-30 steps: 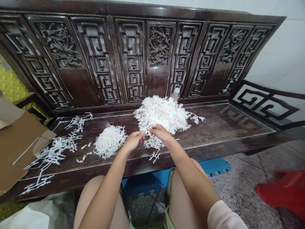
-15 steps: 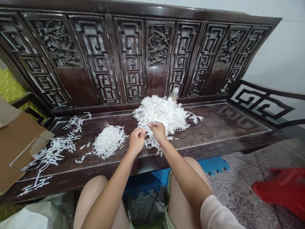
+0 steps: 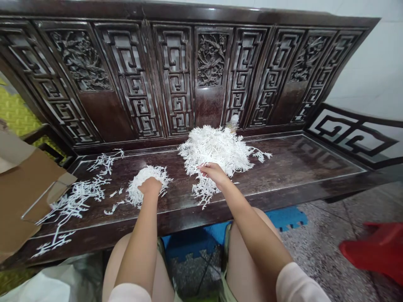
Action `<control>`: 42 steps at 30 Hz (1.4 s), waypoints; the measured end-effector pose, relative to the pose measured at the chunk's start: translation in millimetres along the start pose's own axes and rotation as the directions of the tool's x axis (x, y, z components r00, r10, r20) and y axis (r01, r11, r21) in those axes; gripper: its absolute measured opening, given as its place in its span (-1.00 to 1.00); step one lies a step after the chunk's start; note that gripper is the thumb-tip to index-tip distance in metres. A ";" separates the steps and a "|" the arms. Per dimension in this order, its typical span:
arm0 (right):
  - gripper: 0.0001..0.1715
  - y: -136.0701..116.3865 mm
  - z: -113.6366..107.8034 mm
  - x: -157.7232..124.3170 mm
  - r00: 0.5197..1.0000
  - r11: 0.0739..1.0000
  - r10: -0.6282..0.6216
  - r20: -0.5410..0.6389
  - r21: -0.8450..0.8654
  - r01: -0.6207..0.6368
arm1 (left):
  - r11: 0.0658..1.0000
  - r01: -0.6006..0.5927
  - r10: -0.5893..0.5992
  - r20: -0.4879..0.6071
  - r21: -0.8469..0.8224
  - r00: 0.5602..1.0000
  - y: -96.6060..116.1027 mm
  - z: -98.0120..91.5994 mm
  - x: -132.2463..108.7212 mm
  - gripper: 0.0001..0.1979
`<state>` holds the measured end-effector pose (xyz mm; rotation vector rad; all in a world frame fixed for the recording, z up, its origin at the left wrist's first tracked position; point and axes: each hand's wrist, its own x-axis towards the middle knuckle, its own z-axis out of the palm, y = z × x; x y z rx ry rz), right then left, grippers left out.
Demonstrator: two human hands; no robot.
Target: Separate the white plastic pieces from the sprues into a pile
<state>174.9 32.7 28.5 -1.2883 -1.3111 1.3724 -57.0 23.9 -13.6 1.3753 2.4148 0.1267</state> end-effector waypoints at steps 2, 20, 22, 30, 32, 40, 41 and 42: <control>-0.79 -0.5 0.7 -1.2 0.999 0.998 0.032 0.016 0.046 -0.033 | 1.000 0.020 -0.020 0.020 -0.007 1.000 0.0 7.4 4.8 -0.67; -0.82 -2.4 8.3 -3.5 0.985 0.965 0.112 0.133 0.221 -0.140 | 0.472 -0.426 0.585 -0.087 -0.772 0.806 57.6 -4.3 -59.4 -0.61; -0.81 -1.4 7.4 -2.1 0.985 0.952 0.125 0.120 0.264 -0.153 | 0.443 -0.414 0.578 -0.100 -0.795 0.810 59.3 -3.4 -58.8 -0.63; -0.75 -1.4 9.2 -1.8 0.973 0.900 0.103 0.206 0.398 -0.179 | 0.299 -0.288 0.608 -0.051 -0.910 0.792 65.4 -2.5 -65.7 -0.61; -0.75 -0.9 9.6 -1.5 0.973 0.894 0.116 0.200 0.405 -0.190 | 0.303 -0.278 0.583 -0.053 -0.912 0.810 65.6 -1.1 -65.2 -0.62; -0.82 1.3 6.6 3.1 0.998 0.972 0.001 -0.060 0.236 0.013 | 0.327 -0.318 0.586 -0.073 -0.890 0.807 69.2 0.4 -66.4 -0.67; -0.83 1.2 7.7 3.1 0.993 0.982 -0.047 -0.105 0.179 0.066 | 0.319 -0.344 0.599 -0.094 -0.883 0.795 70.5 0.2 -67.8 -0.68; -0.84 1.2 9.2 3.1 0.984 0.987 -0.097 -0.152 0.116 0.115 | 0.312 -0.370 0.608 -0.115 -0.875 0.785 71.8 0.1 -69.4 -0.69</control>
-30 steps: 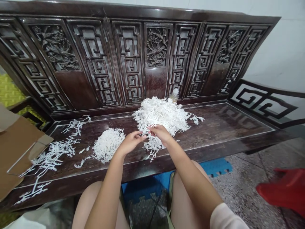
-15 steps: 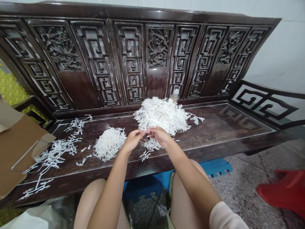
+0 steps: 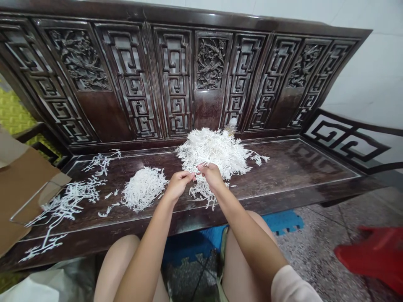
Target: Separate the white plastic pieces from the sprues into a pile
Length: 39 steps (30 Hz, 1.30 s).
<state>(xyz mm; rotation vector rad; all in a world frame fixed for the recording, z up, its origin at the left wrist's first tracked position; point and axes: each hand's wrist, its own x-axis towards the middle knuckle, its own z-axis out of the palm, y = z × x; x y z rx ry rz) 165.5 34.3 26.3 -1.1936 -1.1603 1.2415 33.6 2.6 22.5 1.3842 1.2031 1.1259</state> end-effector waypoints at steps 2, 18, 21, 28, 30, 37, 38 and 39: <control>-0.84 0.9 3.1 -0.8 0.993 0.989 -0.099 -0.070 -0.119 0.090 | 0.999 -0.043 0.043 -0.006 0.022 0.999 2.4 3.4 -1.4 -0.71; -0.83 -3.9 2.3 -9.5 0.915 0.817 -0.389 -0.106 -0.498 0.290 | 0.951 -0.286 0.290 -0.014 0.116 0.957 23.8 16.6 -16.2 -0.67; -0.84 0.0 -10.2 9.1 0.910 0.880 -0.309 -0.277 -0.446 0.163 | 0.932 -0.351 0.324 0.231 0.088 0.917 56.6 20.0 -38.7 -0.67; -0.82 -8.0 -26.6 18.1 0.991 0.998 0.049 -0.125 -0.024 -0.053 | 0.773 0.079 0.014 -0.142 0.629 0.990 34.2 -43.3 -22.4 -0.69; -0.80 -11.0 -25.1 10.8 0.988 0.989 0.150 -0.027 0.006 -0.150 | 0.584 0.339 -0.162 -0.304 0.737 0.939 -0.4 -69.6 -5.8 -0.67; -0.75 -19.2 -25.6 7.5 0.981 0.973 0.181 0.070 0.132 -0.189 | 0.140 0.642 -0.332 -0.575 0.753 0.747 -79.9 -114.8 7.4 -0.58; -0.74 -20.6 -26.8 8.3 0.983 0.971 0.169 0.075 0.160 -0.179 | 0.137 0.649 -0.329 -0.583 0.749 0.743 -83.4 -117.4 7.5 -0.57; -0.73 -22.0 -28.2 9.0 0.985 0.967 0.151 0.084 0.192 -0.165 | 0.133 0.647 -0.318 -0.586 0.751 0.745 -85.3 -119.5 8.1 -0.57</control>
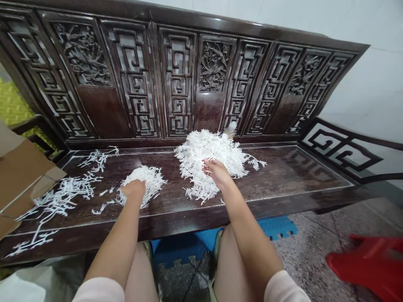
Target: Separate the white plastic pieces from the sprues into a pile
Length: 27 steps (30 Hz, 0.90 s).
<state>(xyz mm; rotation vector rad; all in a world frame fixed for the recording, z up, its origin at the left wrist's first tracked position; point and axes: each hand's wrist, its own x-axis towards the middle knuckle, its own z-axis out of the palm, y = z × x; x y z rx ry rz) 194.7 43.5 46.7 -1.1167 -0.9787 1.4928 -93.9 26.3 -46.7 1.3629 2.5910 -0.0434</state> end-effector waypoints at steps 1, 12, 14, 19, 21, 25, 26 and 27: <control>-0.72 -1.7 -1.0 0.1 1.000 0.999 -0.018 0.016 0.036 0.018 | 1.000 -0.002 0.002 -0.011 0.007 1.000 -0.6 0.1 1.8 -0.59; -0.91 -5.3 -9.3 -1.3 0.985 0.847 -0.010 0.169 0.526 -0.082 | 0.997 -0.013 -0.010 -0.288 -0.077 0.958 16.9 -14.7 -14.3 -0.45; -0.87 -3.7 -10.5 -1.1 0.982 0.802 0.009 0.189 0.585 -0.120 | 0.993 -0.055 0.021 -0.298 -0.105 0.954 20.4 -17.6 -18.4 -0.50; -0.81 -3.3 -11.1 0.4 0.986 0.761 -0.058 0.156 0.646 -0.057 | 0.781 -0.299 0.286 -0.112 -0.549 0.952 35.4 -34.0 -41.8 -0.58; -0.80 -4.3 -12.4 1.6 0.990 0.745 -0.071 0.121 0.666 -0.028 | 0.552 -0.324 0.475 -0.030 -0.768 0.879 46.1 -42.6 -60.7 -0.53; -0.81 -5.1 -17.1 4.7 0.996 0.686 -0.076 0.047 0.727 0.018 | 0.250 -0.263 0.708 -0.009 -0.932 0.706 66.9 -55.2 -99.7 -0.44; -0.81 -4.9 -18.1 5.3 0.997 0.685 -0.071 0.028 0.728 0.028 | 0.220 -0.274 0.740 -0.023 -0.936 0.672 70.3 -56.5 -106.6 -0.47; -0.80 -4.5 -18.8 5.8 0.998 0.691 -0.064 0.011 0.722 0.037 | 0.204 -0.294 0.765 -0.035 -0.934 0.643 72.6 -57.1 -111.7 -0.51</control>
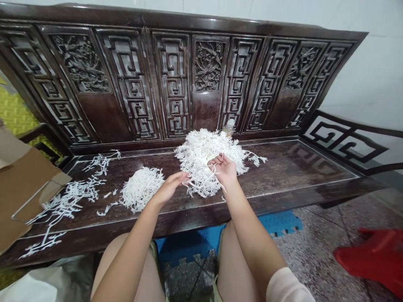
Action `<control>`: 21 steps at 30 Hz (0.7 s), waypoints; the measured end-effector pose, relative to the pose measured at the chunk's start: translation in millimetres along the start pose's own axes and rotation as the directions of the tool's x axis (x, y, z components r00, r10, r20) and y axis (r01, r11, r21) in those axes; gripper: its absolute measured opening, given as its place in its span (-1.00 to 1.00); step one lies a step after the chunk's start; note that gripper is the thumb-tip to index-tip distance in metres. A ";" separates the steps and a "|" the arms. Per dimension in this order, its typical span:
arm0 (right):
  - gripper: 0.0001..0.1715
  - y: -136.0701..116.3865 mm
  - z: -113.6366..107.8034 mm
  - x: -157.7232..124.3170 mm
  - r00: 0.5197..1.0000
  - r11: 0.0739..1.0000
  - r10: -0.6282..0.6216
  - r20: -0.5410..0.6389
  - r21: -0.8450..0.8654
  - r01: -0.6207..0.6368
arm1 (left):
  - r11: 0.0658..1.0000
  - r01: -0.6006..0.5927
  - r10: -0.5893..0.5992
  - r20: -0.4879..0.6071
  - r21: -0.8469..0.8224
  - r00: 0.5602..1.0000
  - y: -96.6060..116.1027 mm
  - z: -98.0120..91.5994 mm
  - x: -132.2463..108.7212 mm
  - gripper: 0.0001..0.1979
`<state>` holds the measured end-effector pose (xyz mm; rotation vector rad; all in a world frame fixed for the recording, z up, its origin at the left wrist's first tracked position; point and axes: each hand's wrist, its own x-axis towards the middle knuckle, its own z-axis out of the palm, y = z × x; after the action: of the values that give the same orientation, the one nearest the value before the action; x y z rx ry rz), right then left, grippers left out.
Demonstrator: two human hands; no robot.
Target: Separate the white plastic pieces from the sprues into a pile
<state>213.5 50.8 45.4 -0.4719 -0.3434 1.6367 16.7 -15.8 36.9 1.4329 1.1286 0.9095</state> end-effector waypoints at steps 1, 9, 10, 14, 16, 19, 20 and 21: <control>-0.79 0.0 -0.6 0.3 1.000 1.000 -0.007 -0.014 -0.014 0.006 | 1.000 -0.019 0.019 0.025 0.015 1.000 1.2 3.2 -1.1 -0.56; -0.80 -0.7 2.8 -1.1 0.999 0.999 -0.032 -0.007 0.017 0.032 | 0.995 -0.040 0.009 0.302 0.096 0.953 -3.8 6.1 -4.1 -0.46; -0.80 -1.7 4.7 -2.5 0.999 0.999 -0.039 0.007 0.031 0.038 | 0.994 -0.047 0.011 0.337 0.099 0.942 -3.5 8.1 -4.9 -0.45; -0.84 -6.2 12.9 -11.6 0.986 0.997 -0.067 0.152 0.041 0.061 | 0.994 -0.062 0.028 0.330 0.091 0.943 -3.1 21.4 -8.3 -0.54; -0.90 -8.9 13.3 -14.9 0.970 0.997 -0.082 0.228 0.024 0.079 | 0.997 -0.053 0.036 0.259 0.062 0.965 -4.1 26.0 -7.5 -0.68; -0.94 -13.1 8.3 -14.2 0.963 0.991 -0.084 0.257 -0.081 0.108 | 0.997 -0.045 0.053 0.134 -0.064 0.990 -3.0 19.9 -3.8 -0.68; -0.93 -14.7 6.6 -13.3 0.964 0.986 -0.093 0.249 -0.109 0.123 | 0.993 -0.055 0.064 0.084 -0.108 0.994 -0.9 13.6 -3.3 -0.67; -0.91 -16.4 5.5 -12.8 0.967 0.981 -0.116 0.225 -0.127 0.147 | 0.987 -0.072 0.076 0.024 -0.145 0.997 2.1 5.6 -3.9 -0.67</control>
<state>226.0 40.4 59.4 -0.3694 -0.6464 1.5421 21.3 -21.0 38.2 1.3723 0.9729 0.9992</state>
